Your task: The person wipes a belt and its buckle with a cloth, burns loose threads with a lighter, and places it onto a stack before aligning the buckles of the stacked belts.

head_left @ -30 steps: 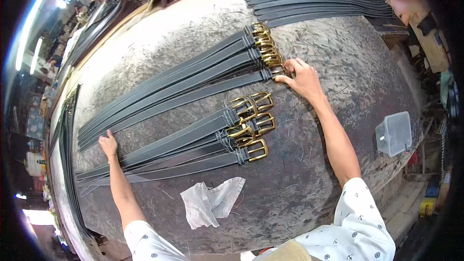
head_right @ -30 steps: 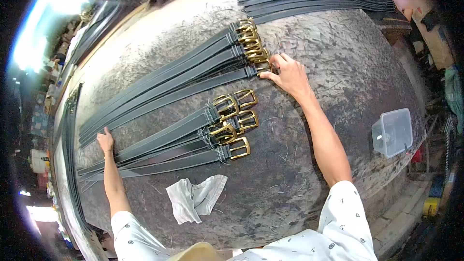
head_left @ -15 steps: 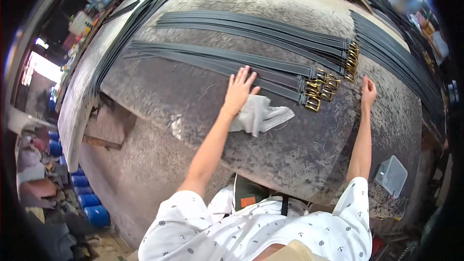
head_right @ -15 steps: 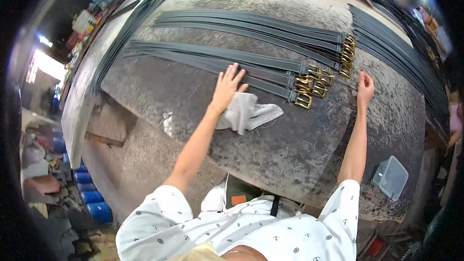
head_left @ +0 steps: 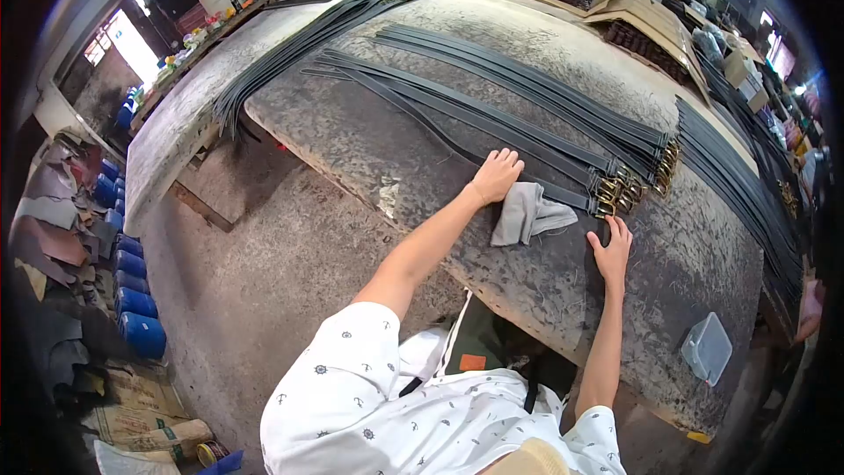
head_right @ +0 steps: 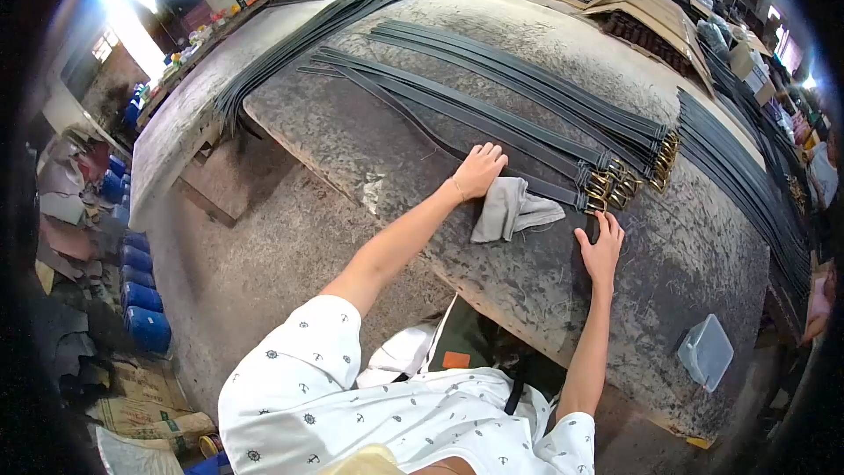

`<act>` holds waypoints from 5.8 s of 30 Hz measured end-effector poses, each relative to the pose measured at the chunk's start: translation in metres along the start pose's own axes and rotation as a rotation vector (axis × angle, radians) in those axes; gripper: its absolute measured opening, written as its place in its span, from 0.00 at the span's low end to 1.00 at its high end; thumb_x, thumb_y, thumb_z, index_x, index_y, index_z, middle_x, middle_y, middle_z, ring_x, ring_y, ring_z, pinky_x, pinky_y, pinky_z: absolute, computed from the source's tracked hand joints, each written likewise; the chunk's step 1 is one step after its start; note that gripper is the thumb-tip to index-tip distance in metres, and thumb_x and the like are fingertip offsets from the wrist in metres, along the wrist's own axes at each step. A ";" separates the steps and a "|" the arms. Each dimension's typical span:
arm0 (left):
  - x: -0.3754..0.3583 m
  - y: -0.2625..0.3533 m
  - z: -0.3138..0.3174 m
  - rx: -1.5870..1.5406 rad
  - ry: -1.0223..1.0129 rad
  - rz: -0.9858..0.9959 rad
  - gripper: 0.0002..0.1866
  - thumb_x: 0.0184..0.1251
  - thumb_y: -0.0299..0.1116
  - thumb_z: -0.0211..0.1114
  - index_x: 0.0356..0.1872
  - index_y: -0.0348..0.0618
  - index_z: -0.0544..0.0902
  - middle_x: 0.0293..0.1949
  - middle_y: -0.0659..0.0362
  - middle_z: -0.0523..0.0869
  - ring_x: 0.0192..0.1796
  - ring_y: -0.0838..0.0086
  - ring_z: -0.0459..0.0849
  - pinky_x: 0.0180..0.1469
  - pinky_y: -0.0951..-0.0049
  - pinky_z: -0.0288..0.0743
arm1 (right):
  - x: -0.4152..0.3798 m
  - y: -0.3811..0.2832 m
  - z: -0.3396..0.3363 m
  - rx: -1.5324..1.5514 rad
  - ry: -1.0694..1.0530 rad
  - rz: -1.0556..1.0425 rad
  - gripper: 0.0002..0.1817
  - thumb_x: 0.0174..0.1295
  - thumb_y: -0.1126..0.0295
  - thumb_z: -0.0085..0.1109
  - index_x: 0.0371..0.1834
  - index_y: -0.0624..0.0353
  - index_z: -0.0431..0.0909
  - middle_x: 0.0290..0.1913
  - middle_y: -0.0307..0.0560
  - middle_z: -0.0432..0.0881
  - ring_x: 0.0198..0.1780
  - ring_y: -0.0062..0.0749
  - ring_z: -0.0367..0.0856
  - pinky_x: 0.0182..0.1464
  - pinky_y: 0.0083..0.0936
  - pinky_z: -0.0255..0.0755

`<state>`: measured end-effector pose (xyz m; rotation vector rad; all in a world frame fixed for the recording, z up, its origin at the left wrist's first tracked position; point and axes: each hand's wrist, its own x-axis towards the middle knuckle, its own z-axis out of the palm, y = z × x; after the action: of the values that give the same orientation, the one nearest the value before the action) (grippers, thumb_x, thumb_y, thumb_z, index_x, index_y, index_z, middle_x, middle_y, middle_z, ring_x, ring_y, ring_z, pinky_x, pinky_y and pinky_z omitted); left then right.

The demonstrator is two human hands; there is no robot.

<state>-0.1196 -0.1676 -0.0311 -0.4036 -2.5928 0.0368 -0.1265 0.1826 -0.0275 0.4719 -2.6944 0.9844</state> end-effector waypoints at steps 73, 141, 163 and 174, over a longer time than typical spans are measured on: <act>-0.092 -0.047 -0.068 -0.102 -0.037 -0.122 0.20 0.73 0.44 0.61 0.24 0.39 0.76 0.21 0.54 0.74 0.31 0.50 0.76 0.45 0.54 0.67 | -0.145 0.037 -0.078 0.052 0.245 0.159 0.08 0.58 0.73 0.67 0.40 0.61 0.88 0.46 0.47 0.86 0.51 0.40 0.83 0.54 0.35 0.77; -0.150 -0.172 -0.011 0.167 -0.129 -0.698 0.39 0.75 0.62 0.52 0.72 0.37 0.66 0.69 0.44 0.72 0.72 0.51 0.68 0.70 0.49 0.64 | -0.251 0.058 -0.169 0.335 0.371 0.710 0.11 0.62 0.75 0.68 0.48 0.64 0.87 0.41 0.46 0.90 0.38 0.24 0.85 0.43 0.25 0.79; -0.152 -0.176 -0.009 0.173 -0.168 -0.699 0.36 0.76 0.61 0.50 0.69 0.39 0.72 0.69 0.49 0.73 0.72 0.54 0.68 0.70 0.51 0.63 | -0.304 0.073 -0.152 1.115 0.594 0.708 0.12 0.62 0.77 0.69 0.25 0.55 0.75 0.26 0.38 0.80 0.25 0.17 0.75 0.27 0.15 0.66; -0.156 -0.185 -0.003 0.184 -0.154 -0.674 0.35 0.76 0.60 0.50 0.67 0.38 0.74 0.68 0.48 0.74 0.71 0.53 0.70 0.69 0.51 0.65 | -0.292 0.052 -0.149 0.916 0.588 0.815 0.05 0.64 0.77 0.67 0.40 0.66 0.82 0.29 0.37 0.80 0.26 0.16 0.75 0.28 0.16 0.69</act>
<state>-0.0407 -0.3895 -0.0853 0.5626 -2.7102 0.0724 0.1386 0.3821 -0.0412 -0.7583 -1.7339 2.1280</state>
